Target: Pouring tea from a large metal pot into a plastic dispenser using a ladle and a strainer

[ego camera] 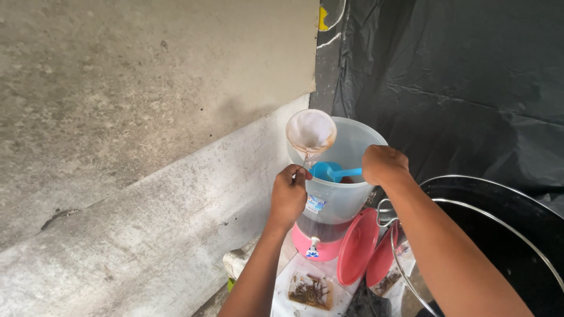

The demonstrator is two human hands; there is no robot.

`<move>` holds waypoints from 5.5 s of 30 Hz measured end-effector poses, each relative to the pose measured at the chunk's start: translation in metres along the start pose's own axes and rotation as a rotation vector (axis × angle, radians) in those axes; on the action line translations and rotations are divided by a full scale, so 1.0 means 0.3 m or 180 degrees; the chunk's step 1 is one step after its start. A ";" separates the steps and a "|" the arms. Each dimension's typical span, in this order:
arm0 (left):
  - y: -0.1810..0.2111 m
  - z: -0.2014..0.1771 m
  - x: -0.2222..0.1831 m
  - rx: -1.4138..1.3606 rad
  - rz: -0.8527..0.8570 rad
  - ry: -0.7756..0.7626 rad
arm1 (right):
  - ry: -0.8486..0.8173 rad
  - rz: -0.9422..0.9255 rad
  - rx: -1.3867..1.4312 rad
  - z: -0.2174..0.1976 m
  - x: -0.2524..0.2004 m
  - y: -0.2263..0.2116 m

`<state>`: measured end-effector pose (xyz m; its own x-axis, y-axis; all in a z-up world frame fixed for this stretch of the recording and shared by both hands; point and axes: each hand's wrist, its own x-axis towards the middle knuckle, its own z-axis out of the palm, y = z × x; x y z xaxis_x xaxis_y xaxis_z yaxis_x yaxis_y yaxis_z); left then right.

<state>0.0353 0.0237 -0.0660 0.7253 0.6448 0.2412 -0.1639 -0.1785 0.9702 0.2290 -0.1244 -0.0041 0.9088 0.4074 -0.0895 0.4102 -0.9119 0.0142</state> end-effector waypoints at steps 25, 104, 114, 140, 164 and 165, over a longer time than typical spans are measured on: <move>0.007 0.145 -0.063 -0.0426 -0.0359 0.0031 | 0.2784 -0.0642 -0.0775 0.183 -0.407 0.335; -0.018 -0.030 0.025 0.3421 -0.0088 -0.0190 | -0.1205 -0.0188 0.0208 0.188 -0.535 0.859; 0.016 -0.042 0.019 0.3429 -0.0152 -0.0190 | -0.1159 -0.0169 0.0183 0.244 -0.503 0.880; 0.034 -0.055 0.042 0.3404 -0.0272 -0.0317 | -0.1198 -0.0135 0.0105 0.280 -0.488 0.885; 0.041 -0.101 0.028 0.2860 -0.0496 -0.0109 | -0.1346 0.0511 -0.0084 -0.031 -0.456 1.190; 0.059 -0.096 0.018 0.2648 -0.0518 -0.0081 | -0.1275 0.0523 0.0019 -0.034 -0.450 1.219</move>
<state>0.0169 0.0454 -0.0469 0.7137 0.6946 0.0899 0.4819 -0.5801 0.6567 0.2573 -0.5124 0.0234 0.8604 0.2064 -0.4659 0.2610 -0.9638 0.0550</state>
